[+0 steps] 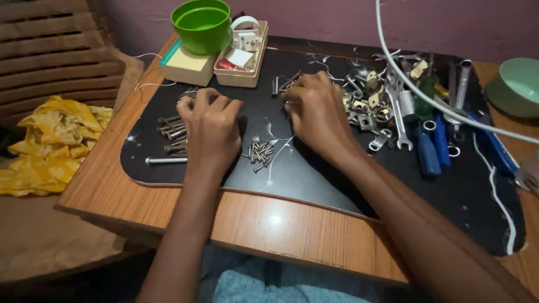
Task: The person sorts screws, bolts, and hardware pieces on a desk mat by hand, picking through the pile and organizing them into separate groups.
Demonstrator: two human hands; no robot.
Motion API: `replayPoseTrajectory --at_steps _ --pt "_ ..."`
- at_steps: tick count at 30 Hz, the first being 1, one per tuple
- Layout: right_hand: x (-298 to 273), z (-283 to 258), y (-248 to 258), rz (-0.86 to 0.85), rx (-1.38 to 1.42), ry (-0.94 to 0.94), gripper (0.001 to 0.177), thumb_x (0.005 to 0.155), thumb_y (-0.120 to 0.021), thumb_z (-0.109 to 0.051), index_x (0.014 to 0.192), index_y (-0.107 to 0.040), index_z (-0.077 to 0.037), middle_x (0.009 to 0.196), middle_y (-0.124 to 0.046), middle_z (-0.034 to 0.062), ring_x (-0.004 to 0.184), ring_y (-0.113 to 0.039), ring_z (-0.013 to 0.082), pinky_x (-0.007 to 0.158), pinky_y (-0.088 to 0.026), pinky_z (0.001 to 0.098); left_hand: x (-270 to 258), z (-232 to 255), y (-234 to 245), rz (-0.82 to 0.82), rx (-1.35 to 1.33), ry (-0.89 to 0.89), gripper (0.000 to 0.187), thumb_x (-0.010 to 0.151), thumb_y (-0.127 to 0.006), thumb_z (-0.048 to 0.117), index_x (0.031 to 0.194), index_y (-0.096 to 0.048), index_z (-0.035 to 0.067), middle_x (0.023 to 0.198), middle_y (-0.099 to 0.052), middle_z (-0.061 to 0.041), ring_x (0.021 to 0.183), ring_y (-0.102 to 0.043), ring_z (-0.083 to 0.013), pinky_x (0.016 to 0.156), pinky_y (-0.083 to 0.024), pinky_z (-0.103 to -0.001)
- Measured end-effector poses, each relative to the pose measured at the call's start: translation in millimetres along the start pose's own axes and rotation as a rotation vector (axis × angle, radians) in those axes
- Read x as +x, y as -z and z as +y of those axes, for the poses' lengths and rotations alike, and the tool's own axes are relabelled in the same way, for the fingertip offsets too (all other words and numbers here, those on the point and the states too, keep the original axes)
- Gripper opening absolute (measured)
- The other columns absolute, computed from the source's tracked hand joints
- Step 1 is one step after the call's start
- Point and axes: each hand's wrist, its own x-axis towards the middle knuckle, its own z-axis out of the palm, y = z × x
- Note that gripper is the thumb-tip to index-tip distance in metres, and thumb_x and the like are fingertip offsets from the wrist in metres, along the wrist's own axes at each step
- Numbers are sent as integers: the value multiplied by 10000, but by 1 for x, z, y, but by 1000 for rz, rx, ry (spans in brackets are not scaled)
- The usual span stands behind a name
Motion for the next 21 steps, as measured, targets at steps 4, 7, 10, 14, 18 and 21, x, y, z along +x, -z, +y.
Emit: replayPoseTrajectory --at_steps 4,7,10,14,18,21 --pt "-1 5 -2 -83 -23 -47 171 789 -819 -16 947 -811 -81 909 -756 89 899 -632 261 827 -486 458 1 1 0 -1 24 14 344 699 -736 -68 1012 -777 70 1001 -743 -78 1146 -601 -306 1019 -338 -548" --pt "-7 4 3 -87 45 -54 135 754 -838 -17 865 -815 -92 881 -769 81 899 -635 275 823 -483 467 0 1 3 -15 -3 19 317 694 -748 -54 986 -774 66 985 -732 -75 1150 -594 -311 1007 -331 -557" --pt "-6 4 9 -51 79 -49 134 787 -829 -25 898 -802 -95 940 -765 84 934 -637 271 857 -506 431 5 2 8 -4 13 14 306 729 -764 -42 1008 -773 86 1023 -728 -53 1186 -586 -295 1020 -333 -538" --pt "-6 1 17 -6 -42 -74 129 750 -845 -46 870 -809 -76 876 -738 119 888 -622 306 768 -464 471 18 5 13 4 -81 86 309 732 -804 31 1033 -767 91 1055 -721 -81 1190 -551 -334 984 -316 -559" --pt "-6 5 14 -35 -74 -92 108 730 -838 -54 832 -805 -63 839 -723 133 862 -613 322 740 -462 485 41 2 0 -63 -92 99 290 675 -826 67 959 -784 110 1107 -735 -116 1178 -528 -384 944 -274 -621" --pt "-5 8 7 -116 -130 -139 114 863 -762 13 873 -800 -94 860 -723 99 879 -612 272 746 -474 438 57 -1 -16 -140 -158 112 189 741 -810 50 912 -794 130 1034 -755 -76 1209 -539 -357 1013 -293 -588"
